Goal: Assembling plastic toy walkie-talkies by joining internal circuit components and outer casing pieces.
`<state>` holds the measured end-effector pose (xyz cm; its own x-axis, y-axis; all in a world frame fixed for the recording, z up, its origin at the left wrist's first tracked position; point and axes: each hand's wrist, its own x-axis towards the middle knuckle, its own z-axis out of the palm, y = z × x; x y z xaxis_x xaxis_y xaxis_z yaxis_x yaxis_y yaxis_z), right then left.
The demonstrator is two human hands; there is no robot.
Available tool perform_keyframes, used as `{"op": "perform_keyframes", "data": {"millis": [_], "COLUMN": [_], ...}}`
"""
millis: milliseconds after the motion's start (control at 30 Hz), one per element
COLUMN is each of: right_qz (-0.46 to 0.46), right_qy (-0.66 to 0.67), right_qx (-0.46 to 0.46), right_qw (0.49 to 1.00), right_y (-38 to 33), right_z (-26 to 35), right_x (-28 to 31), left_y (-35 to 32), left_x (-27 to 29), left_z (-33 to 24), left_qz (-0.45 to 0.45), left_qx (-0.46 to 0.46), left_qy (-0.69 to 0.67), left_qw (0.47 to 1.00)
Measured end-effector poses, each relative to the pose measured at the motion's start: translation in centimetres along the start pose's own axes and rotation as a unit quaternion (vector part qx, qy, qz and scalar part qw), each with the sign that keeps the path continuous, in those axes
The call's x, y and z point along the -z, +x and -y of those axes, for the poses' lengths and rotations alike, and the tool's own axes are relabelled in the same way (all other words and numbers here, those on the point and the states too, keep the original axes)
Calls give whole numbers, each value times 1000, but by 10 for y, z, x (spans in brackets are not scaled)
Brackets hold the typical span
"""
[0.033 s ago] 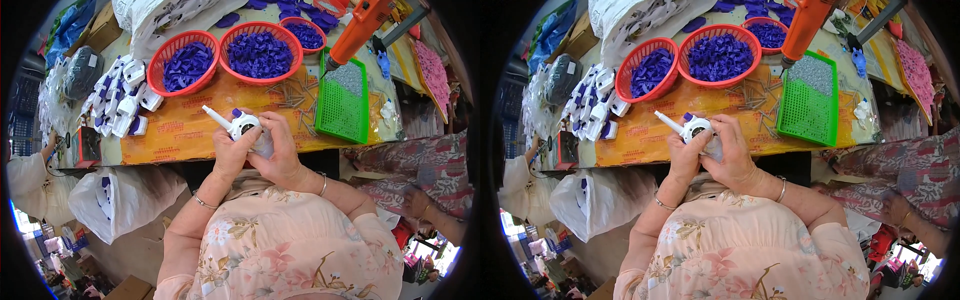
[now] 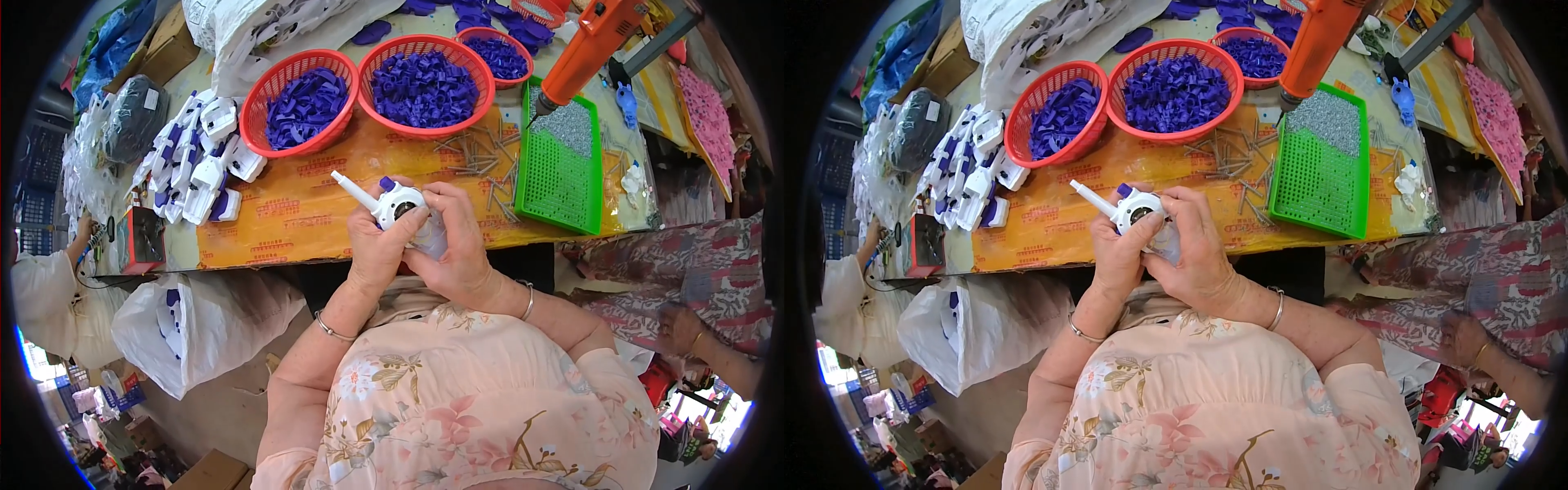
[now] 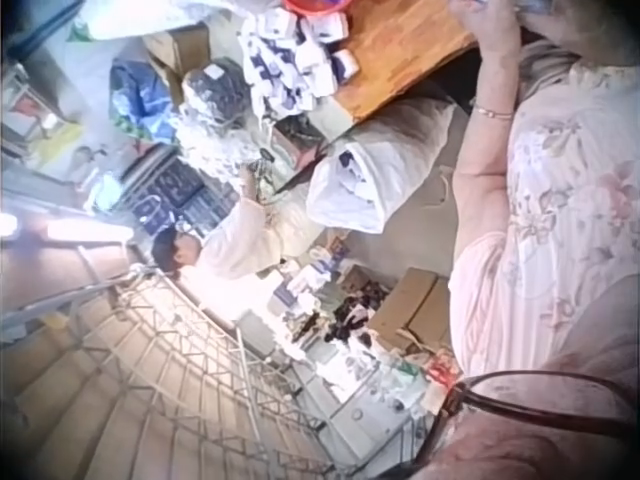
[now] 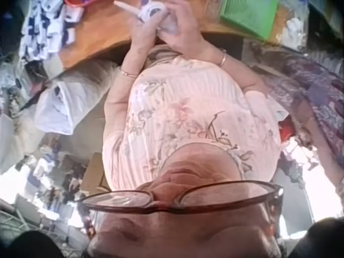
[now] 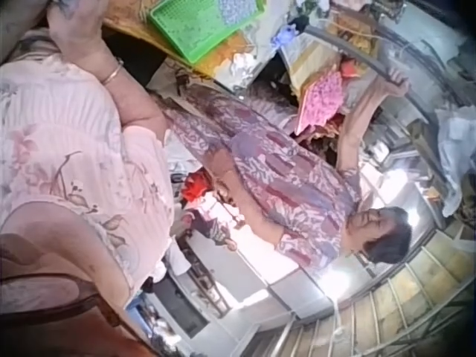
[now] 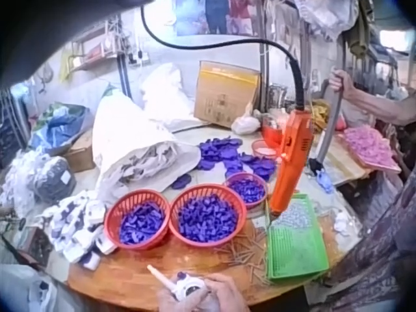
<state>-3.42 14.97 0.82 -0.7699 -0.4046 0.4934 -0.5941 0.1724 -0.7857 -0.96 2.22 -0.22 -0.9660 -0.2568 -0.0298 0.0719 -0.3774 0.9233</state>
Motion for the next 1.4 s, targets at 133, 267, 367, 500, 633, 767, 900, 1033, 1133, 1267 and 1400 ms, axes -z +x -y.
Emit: {"op": "perform_keyframes", "data": {"millis": [133, 267, 367, 500, 633, 767, 900, 1033, 1133, 1267, 1400], "right_qz": [20, 19, 19, 15, 9, 15, 19, 32, 32, 30, 26], "right_qy": [54, 72, 77, 72, 103, 72, 22, -3, -8, -16, -24], "right_qx": [-24, -32, -29, -17, -39, -24, 9, 18, 10, 18, 14], "right_qw": [998, 997, 996, 997, 994, 997, 1000, 999, 999, 999, 999], "right_y": [-1, -3, -1, -2, -3, 0, 1, 2, 2, 1, -1], "right_z": [-8, -9, -7, -8, -8, -4, -5, -4, -2, -1, -1], "right_x": [0, 1, 2, 0, -1, 1, 0, 1, 2, 2, 0], "left_y": [1, 2, 3, 3, 3, 2, 3, 2, 2, 2, 3], "left_x": [2, 0, 2, 5, 3, 4, 7, 6, 7, 5, 5], "left_z": [1, 2, 3, 4, 2, 2, 5, 2, 1, 1, 3], "left_qz": [20, 36, 26, 9, 7, 16, 25, 28, 25, 17, 15], "left_qx": [9, -13, -1, 17, 14, 14, 8, 13, 18, 13, 17], "left_qy": [-22, -34, -41, -64, -72, -67, -61, -58, -41, -41, -50], "left_qw": [999, 999, 999, 998, 997, 998, 998, 998, 999, 999, 999]}}
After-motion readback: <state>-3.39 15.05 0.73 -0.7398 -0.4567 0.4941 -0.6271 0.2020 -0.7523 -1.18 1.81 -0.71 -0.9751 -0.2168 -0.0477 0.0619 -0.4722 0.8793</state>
